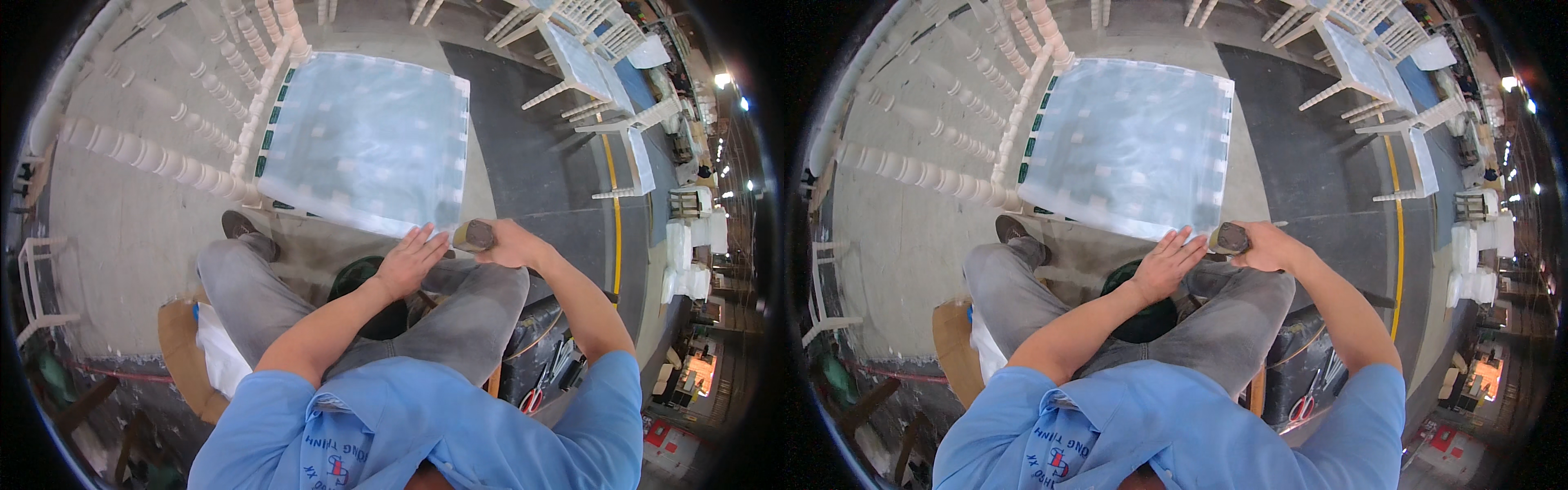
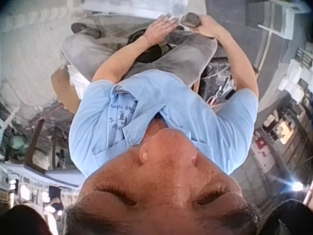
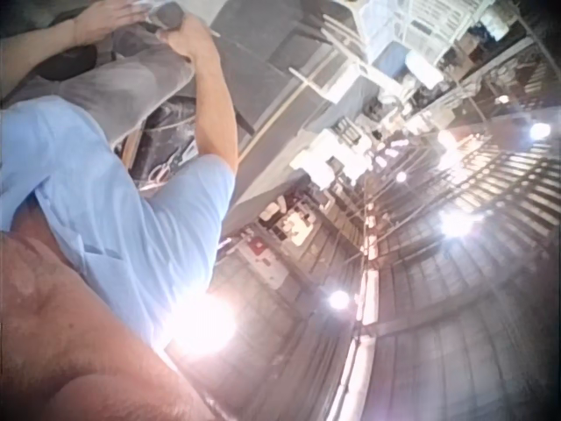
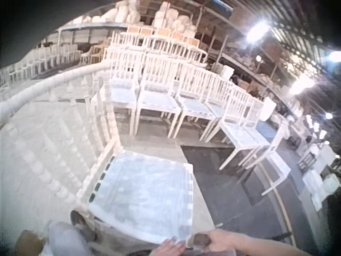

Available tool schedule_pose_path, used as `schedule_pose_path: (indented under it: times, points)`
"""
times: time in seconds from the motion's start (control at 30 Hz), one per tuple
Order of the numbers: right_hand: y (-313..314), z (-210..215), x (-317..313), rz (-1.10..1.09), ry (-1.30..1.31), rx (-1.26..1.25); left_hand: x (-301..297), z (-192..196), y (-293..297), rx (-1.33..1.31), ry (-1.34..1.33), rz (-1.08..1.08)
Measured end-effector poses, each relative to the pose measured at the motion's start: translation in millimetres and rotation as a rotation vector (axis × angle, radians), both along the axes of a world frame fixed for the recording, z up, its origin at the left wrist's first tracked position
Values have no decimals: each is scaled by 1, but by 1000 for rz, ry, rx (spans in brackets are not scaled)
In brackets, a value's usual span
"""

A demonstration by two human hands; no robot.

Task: The person staples a light blue fabric onto the underside of a white wooden chair seat using a staple gun, then flips the chair and staples green webbing straps across the seat frame. The person handles the chair, fabric, webbing, and staple gun during the process.

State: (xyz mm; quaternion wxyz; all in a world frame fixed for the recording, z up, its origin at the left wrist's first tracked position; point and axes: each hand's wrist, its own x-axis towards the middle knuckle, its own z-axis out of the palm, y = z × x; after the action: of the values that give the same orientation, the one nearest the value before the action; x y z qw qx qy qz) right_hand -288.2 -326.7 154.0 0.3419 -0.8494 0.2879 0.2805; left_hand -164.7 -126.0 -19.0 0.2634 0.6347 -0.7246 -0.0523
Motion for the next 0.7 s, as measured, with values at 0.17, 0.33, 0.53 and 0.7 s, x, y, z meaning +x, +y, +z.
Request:
schedule_pose_path:
  times: [0.17, 0.33, 0.53, 0.7]
  points:
    - [9, 36, -3, -240, -30, 51, 0, 6, 0, 20, 44, -14]
    - [19, 77, -48, -628, -326, 186, 9, 17, 11, 80, 229, -8]
    - [54, 106, -104, -871, -659, 239, 22, 14, 46, 83, 783, 358]
    - [83, 95, -151, -1014, -712, 198, 37, 14, 35, 322, 1857, 1078]
